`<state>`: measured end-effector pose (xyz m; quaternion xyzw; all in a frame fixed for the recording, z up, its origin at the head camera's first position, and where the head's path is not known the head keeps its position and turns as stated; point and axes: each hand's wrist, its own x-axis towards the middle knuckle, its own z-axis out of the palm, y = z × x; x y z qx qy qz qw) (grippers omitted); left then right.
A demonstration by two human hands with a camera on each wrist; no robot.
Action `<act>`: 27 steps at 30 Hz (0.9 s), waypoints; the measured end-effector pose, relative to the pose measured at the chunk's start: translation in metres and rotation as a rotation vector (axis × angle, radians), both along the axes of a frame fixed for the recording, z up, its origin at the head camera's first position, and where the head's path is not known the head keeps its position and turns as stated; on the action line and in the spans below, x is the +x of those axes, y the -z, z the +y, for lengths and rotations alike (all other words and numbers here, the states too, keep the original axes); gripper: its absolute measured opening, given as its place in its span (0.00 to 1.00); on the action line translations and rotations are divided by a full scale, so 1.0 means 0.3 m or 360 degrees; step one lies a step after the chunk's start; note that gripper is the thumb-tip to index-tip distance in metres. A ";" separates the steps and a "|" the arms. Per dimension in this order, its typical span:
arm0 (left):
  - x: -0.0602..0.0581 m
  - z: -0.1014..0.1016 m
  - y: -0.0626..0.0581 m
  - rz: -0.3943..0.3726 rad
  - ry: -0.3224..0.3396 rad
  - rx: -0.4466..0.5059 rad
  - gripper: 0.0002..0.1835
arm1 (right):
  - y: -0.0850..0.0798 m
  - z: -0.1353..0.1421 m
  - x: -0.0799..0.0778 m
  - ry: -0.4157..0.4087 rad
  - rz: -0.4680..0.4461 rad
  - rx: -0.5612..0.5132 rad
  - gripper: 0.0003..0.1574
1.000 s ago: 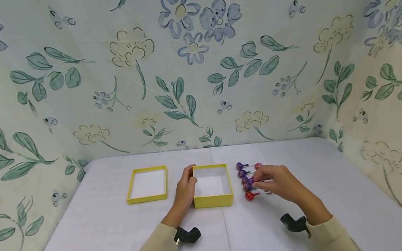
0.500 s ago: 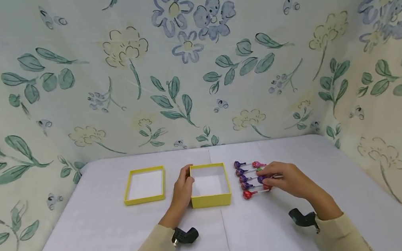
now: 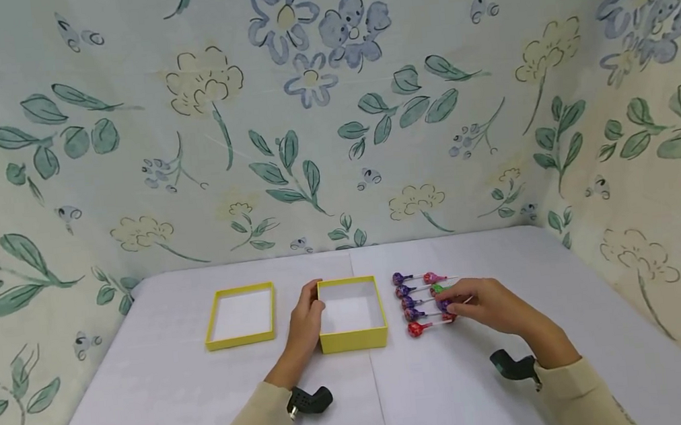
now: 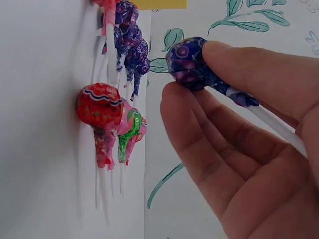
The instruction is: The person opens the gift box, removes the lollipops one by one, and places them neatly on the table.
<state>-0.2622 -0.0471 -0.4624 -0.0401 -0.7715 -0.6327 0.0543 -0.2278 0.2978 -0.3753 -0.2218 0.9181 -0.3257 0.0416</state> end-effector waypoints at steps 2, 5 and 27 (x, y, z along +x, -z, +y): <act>0.000 -0.001 0.001 0.0003 0.0006 0.0000 0.26 | 0.003 0.005 -0.001 -0.0026 -0.0010 -0.0022 0.16; 0.004 0.000 -0.002 -0.0005 0.0009 0.0004 0.26 | 0.006 0.008 -0.002 -0.0037 -0.0030 -0.0063 0.14; 0.002 -0.002 -0.007 -0.0017 0.0017 0.0018 0.26 | 0.024 0.008 -0.010 -0.0171 -0.0040 0.0141 0.16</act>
